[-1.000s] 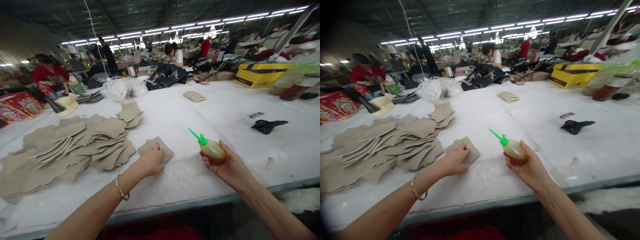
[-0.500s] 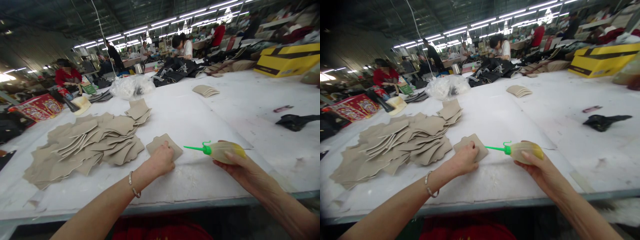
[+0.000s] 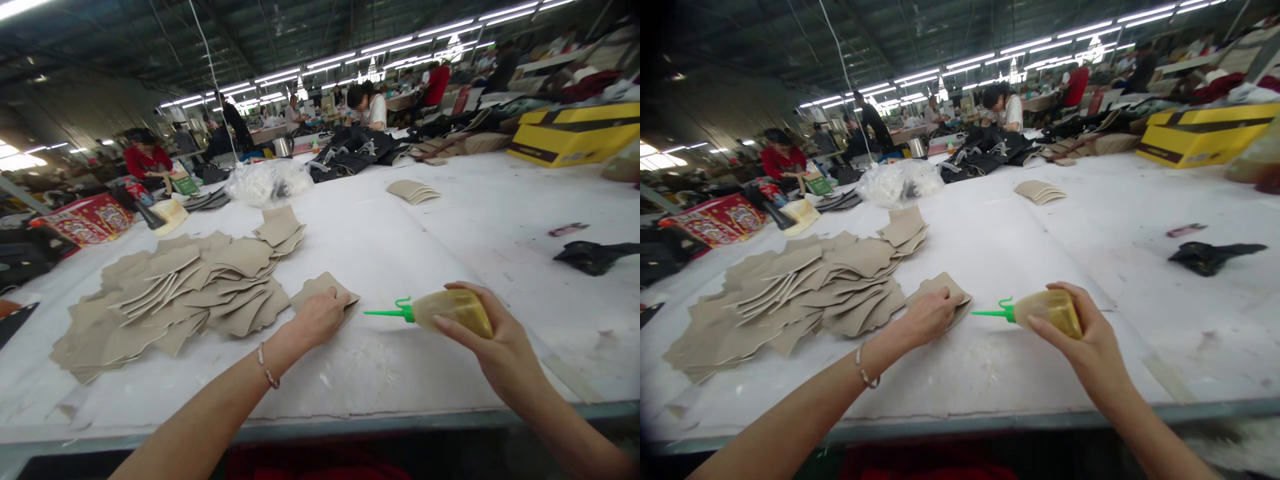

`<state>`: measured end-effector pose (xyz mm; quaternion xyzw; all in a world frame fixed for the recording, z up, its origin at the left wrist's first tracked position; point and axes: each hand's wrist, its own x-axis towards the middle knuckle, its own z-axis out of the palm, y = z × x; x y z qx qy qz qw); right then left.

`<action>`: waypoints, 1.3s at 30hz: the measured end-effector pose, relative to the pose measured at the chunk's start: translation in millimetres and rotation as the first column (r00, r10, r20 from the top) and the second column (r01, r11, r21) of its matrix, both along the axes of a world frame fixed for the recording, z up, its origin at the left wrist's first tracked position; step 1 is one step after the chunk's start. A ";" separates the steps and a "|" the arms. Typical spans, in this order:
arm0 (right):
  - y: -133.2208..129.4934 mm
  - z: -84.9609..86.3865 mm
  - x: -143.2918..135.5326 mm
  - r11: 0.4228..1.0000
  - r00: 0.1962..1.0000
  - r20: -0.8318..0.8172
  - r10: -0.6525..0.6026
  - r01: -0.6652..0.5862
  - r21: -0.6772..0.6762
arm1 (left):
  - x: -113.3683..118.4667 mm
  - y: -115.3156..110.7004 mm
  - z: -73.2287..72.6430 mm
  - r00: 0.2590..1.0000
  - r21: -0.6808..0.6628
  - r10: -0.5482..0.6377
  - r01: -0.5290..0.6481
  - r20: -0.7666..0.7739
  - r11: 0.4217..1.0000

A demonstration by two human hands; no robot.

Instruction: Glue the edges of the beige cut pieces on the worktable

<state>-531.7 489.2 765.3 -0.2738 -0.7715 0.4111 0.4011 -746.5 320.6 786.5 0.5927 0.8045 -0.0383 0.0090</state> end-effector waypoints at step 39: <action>-10.4 8.0 -29.7 0.892 0.986 0.164 -0.006 -0.068 0.446 | -3.8 11.7 -17.6 0.953 0.121 0.012 -0.051 0.303 0.991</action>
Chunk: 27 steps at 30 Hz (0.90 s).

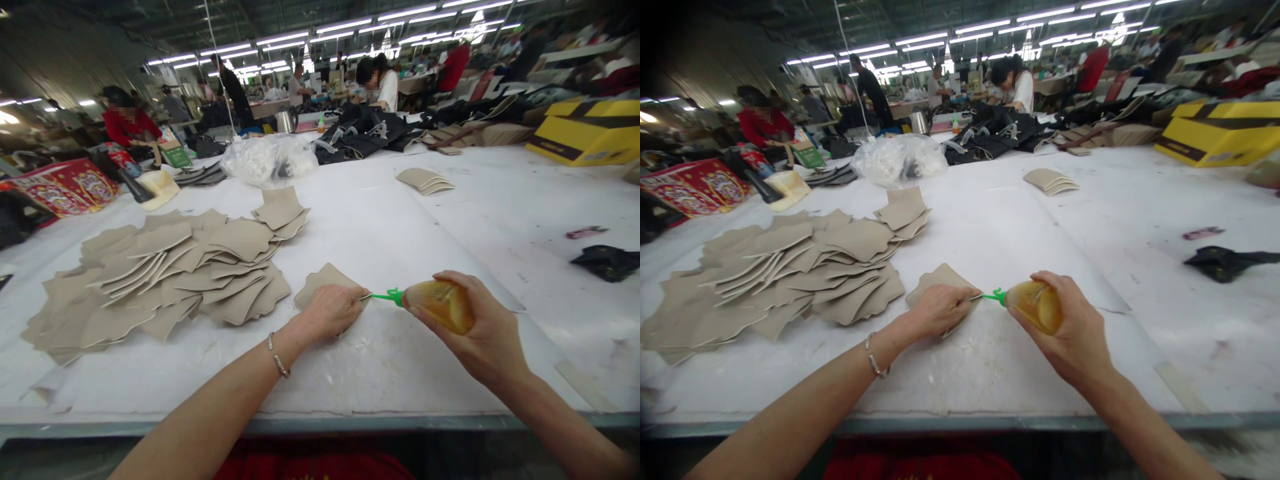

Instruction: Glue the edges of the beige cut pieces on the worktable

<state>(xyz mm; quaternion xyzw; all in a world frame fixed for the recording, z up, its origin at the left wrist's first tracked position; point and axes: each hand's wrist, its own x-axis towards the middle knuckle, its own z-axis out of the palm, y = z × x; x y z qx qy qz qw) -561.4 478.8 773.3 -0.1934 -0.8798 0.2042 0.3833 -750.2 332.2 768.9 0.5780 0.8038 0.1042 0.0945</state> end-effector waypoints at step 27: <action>0.8 -14.8 8.8 0.958 1.000 -0.004 0.029 -0.029 -0.284 | -4.6 -4.5 0.4 0.994 0.019 -0.036 0.034 0.101 0.999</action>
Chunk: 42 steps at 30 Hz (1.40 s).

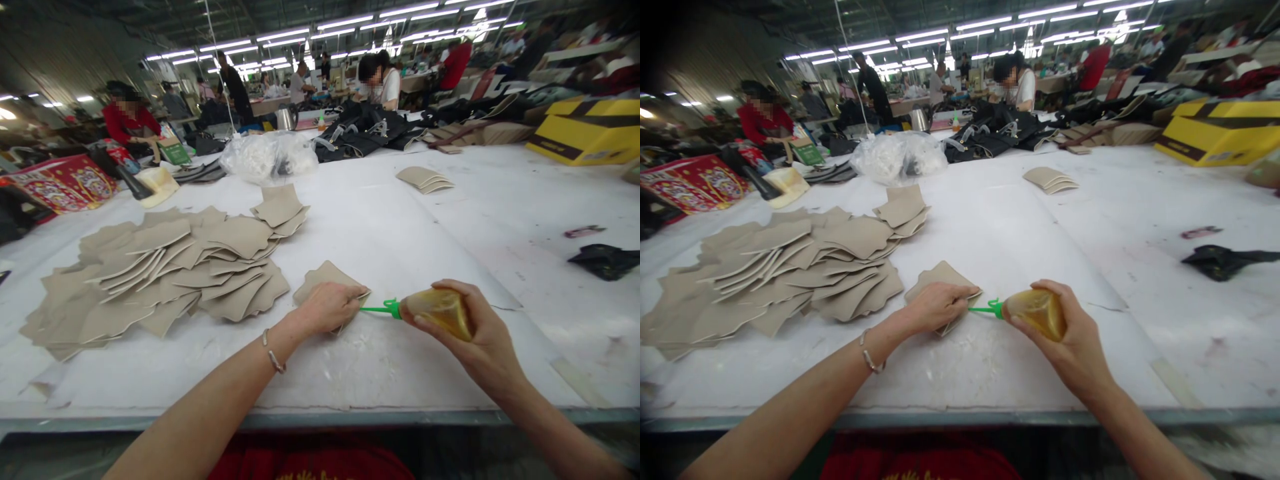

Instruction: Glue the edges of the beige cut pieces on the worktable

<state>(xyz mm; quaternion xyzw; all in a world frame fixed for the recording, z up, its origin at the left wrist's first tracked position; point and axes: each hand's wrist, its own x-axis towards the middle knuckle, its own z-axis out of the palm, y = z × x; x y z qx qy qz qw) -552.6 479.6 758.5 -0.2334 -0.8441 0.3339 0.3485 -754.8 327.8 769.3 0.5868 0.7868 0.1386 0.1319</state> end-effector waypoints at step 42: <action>-27.9 -14.4 8.8 0.986 0.999 -0.004 0.045 -0.046 -0.162 | -2.0 -4.4 4.4 0.982 0.040 0.029 -0.037 0.189 0.999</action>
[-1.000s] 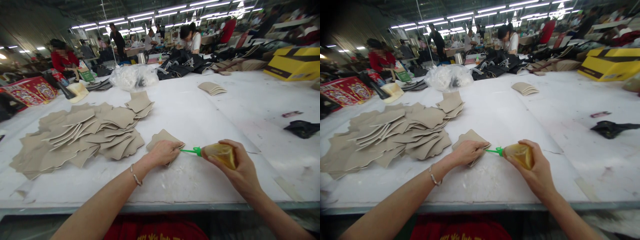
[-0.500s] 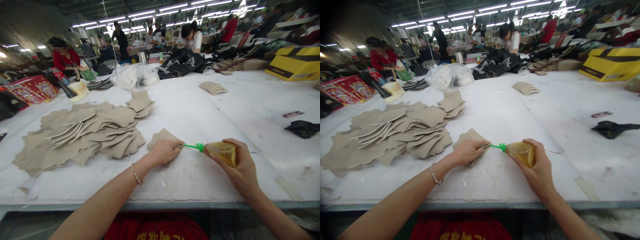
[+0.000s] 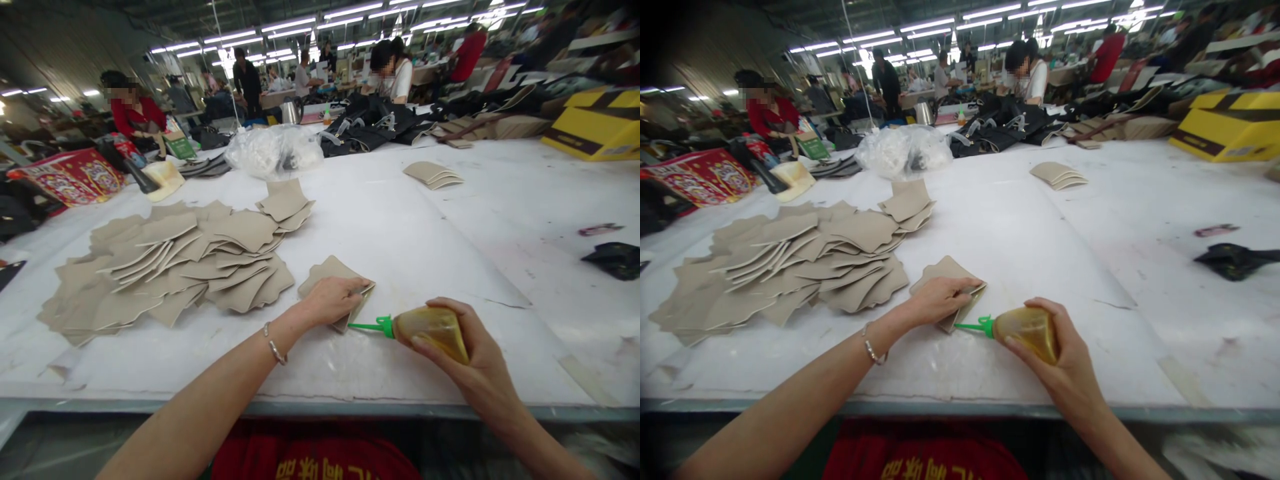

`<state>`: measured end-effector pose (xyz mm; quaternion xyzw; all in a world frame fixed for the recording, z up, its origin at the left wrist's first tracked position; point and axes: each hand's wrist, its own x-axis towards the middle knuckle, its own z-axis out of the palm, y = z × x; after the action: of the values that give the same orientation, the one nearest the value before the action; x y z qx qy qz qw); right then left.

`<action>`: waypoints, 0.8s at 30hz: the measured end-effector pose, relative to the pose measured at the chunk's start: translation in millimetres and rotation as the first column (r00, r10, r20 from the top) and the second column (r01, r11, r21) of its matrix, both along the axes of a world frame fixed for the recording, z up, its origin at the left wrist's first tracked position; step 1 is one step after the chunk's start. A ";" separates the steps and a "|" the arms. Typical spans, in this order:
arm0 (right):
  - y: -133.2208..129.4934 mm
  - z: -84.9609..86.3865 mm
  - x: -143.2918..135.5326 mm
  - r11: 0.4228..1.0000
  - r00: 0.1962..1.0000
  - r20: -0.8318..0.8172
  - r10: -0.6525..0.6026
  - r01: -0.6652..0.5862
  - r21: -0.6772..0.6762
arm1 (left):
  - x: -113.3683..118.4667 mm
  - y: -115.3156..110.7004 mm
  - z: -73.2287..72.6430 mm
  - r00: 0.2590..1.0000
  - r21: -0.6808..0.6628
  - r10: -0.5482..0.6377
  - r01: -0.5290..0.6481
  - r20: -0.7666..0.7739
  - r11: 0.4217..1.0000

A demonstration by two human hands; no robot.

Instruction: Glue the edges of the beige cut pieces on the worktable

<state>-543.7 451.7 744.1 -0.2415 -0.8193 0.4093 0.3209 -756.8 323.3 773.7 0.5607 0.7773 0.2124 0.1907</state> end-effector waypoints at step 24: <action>-3.9 -6.5 6.9 0.994 0.998 -0.043 -0.044 0.048 0.100 | -0.7 -5.8 -2.4 0.999 0.042 -0.006 0.004 0.043 0.999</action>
<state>-536.9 447.8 737.7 -0.2355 -0.8263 0.3647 0.3588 -757.5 317.6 771.3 0.5618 0.7669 0.2403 0.1961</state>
